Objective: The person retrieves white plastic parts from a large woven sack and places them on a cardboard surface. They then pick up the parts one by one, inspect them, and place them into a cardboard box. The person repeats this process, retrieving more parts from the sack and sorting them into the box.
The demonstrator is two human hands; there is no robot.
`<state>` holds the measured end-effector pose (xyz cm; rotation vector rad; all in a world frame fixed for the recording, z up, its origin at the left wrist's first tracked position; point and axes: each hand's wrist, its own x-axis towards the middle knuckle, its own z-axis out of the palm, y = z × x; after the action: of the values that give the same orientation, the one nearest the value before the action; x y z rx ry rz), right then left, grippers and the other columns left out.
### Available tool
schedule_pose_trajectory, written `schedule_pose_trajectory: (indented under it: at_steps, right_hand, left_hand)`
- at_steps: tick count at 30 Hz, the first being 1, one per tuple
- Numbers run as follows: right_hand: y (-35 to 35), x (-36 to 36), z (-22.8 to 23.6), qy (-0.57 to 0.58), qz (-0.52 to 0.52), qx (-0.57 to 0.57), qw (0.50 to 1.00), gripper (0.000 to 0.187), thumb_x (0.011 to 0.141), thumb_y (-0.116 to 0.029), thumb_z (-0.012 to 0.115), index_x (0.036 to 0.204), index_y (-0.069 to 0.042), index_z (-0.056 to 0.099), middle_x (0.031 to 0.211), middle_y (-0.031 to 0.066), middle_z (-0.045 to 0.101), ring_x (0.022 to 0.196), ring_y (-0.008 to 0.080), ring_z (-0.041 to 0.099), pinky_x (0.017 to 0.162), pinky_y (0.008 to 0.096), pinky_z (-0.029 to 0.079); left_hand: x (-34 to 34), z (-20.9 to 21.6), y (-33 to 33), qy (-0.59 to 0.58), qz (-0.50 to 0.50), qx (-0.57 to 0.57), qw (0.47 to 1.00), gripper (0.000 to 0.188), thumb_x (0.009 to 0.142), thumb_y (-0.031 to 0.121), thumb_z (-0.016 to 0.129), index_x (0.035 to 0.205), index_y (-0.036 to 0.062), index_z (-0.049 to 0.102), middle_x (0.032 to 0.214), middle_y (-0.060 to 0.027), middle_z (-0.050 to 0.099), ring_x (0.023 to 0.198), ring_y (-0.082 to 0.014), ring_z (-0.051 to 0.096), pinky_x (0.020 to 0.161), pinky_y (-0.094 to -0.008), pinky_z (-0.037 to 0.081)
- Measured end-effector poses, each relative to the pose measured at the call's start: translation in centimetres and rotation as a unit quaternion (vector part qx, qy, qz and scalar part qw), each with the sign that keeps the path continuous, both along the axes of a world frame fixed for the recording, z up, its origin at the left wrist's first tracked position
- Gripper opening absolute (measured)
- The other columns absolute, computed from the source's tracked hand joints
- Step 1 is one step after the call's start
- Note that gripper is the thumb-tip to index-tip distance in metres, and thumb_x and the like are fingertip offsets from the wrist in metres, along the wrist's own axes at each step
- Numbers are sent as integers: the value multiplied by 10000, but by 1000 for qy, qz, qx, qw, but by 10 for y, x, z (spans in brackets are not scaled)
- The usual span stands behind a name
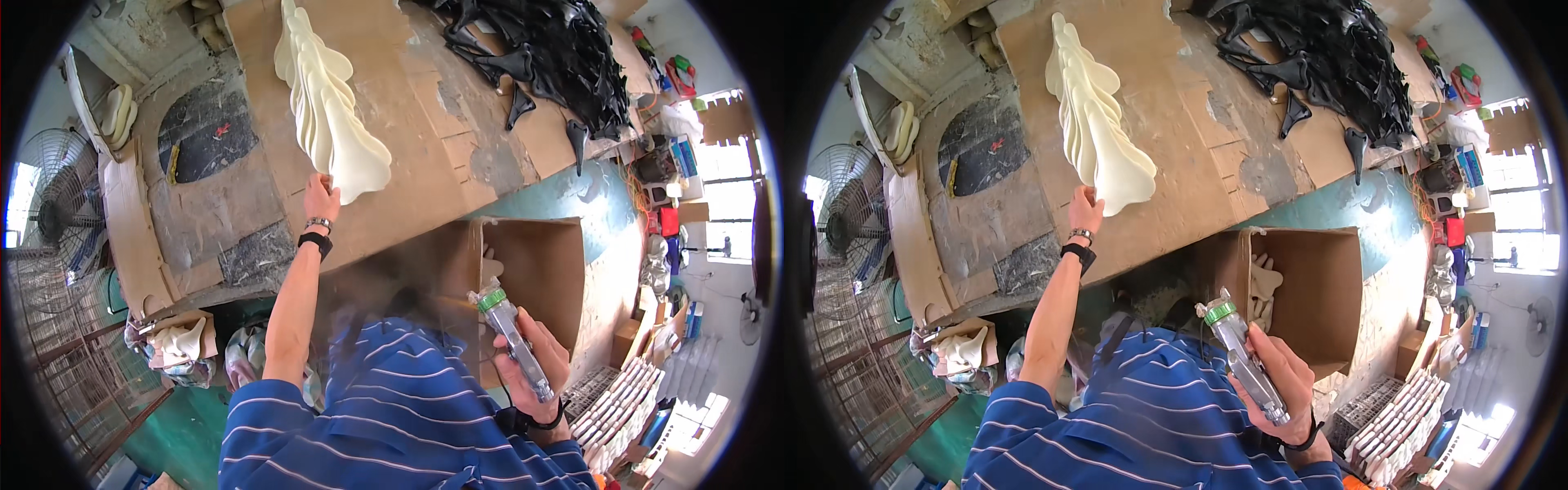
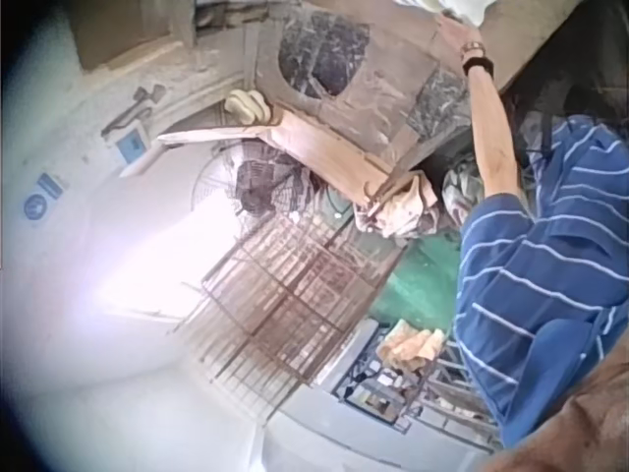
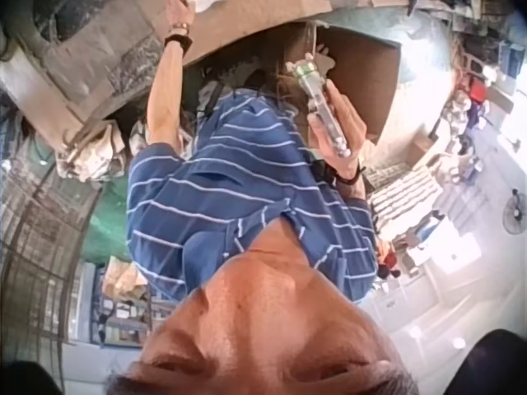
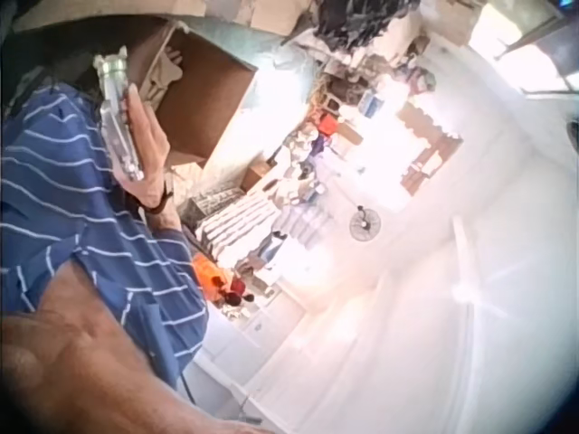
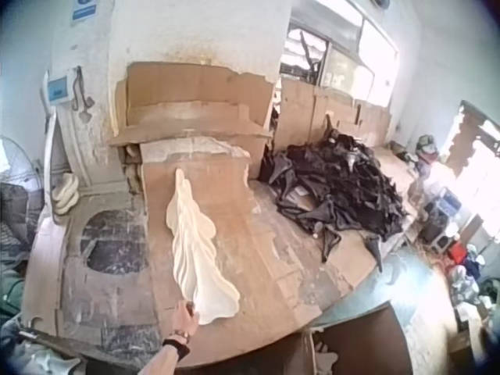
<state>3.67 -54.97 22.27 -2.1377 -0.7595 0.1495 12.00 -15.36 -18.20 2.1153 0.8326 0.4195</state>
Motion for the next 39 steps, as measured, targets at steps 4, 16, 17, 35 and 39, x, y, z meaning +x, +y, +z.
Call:
schedule_pose_trajectory:
  at_steps: [4,16,17,35,39]
  right_hand:
    - [-19,-2,1,16,0,-29,999,552,897,-41,796,1403,93,623,960,167,724,815,258,720,755,344,572]
    - [-72,-9,1,81,2,8,997,577,859,-13,800,1400,90,628,974,180,733,834,269,740,761,345,575]
    - [-76,-10,-1,76,-3,12,997,574,863,-14,797,1401,94,626,974,179,734,835,266,742,762,347,577]
    - [-29,17,9,19,1,8,1000,528,879,-34,796,1364,107,642,921,167,716,788,246,717,752,333,572]
    - [-10,21,9,12,0,13,1000,522,913,-39,780,1388,111,624,936,164,731,808,246,724,773,341,583]
  left_hand:
    - [-2,-4,-1,6,-4,12,1000,377,841,110,782,1162,56,591,1021,-143,708,929,-340,708,846,-472,573]
    - [-28,26,-47,-26,-15,-28,999,302,826,75,740,1115,58,654,946,-134,738,866,-317,721,807,-472,571]
    - [-25,46,-74,-13,-54,-47,997,330,839,113,752,1154,59,669,990,-147,751,902,-313,731,833,-469,577]
    - [7,7,-25,2,51,39,998,442,886,138,729,1316,87,639,1207,-190,722,1109,-356,700,941,-491,569]
    - [39,0,3,106,35,9,994,442,860,171,729,1285,76,656,1169,-201,724,1070,-404,690,948,-528,552]
